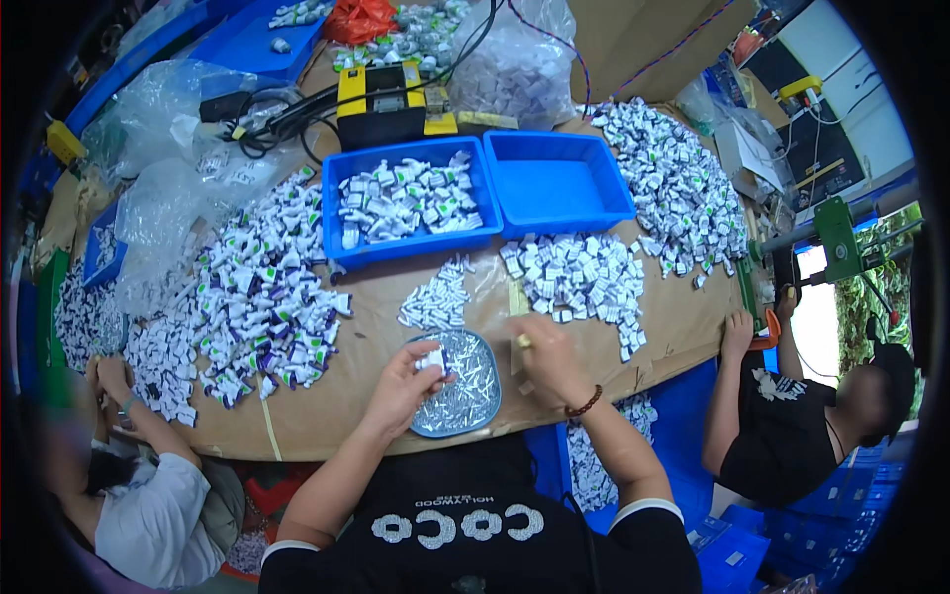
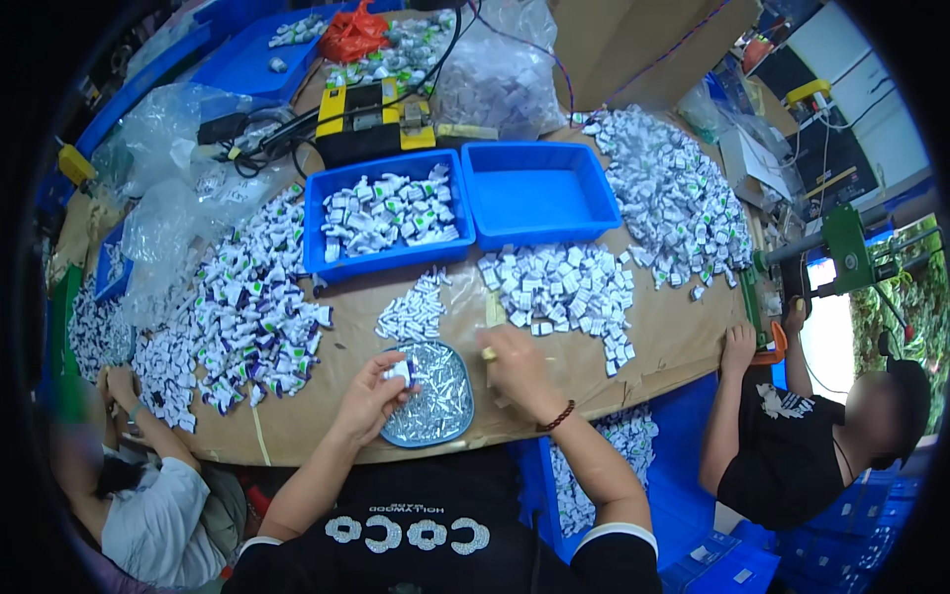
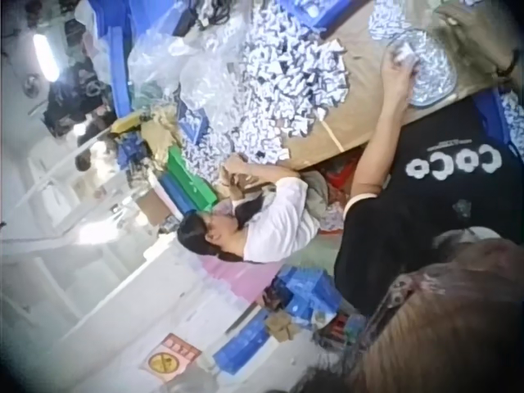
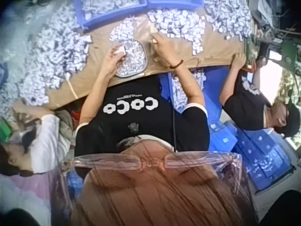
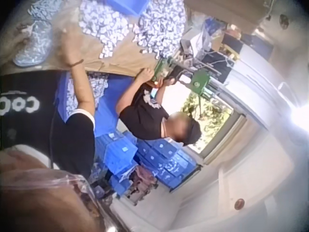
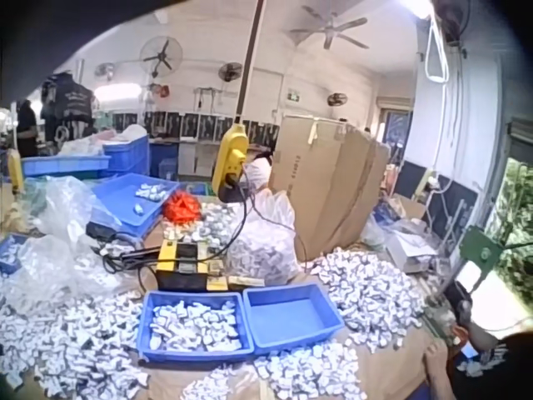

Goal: Sorting small white and purple components and placing them into a central pile or container at a factory workbench.

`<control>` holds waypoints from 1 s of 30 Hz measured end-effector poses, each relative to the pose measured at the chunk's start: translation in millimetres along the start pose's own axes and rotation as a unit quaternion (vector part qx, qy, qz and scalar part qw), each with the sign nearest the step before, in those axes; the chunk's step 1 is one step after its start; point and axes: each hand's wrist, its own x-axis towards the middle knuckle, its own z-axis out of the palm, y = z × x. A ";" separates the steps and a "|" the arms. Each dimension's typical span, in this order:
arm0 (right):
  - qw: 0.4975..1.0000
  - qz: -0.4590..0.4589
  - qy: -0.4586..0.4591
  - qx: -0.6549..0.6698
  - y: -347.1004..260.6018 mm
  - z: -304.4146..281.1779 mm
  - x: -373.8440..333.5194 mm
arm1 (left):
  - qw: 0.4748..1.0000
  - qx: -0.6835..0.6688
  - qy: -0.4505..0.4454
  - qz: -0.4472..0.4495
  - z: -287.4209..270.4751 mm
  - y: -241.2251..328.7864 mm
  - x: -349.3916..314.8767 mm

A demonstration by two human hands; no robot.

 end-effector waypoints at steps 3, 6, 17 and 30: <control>0.989 0.072 0.022 -0.126 54.5 0.1 -2.6 | 1.000 0.022 0.002 0.005 3.7 -0.2 0.2; 0.982 0.087 -0.001 -0.168 72.0 9.7 -5.0 | 1.000 0.015 0.006 -0.013 5.1 -3.6 -2.6; 0.985 0.058 -0.028 -0.160 62.2 17.1 -3.2 | 1.000 -0.025 0.009 -0.009 8.6 3.8 -5.0; 0.983 0.068 -0.051 -0.164 53.3 16.2 12.3 | 0.999 -0.029 -0.004 -0.014 4.9 3.7 -9.3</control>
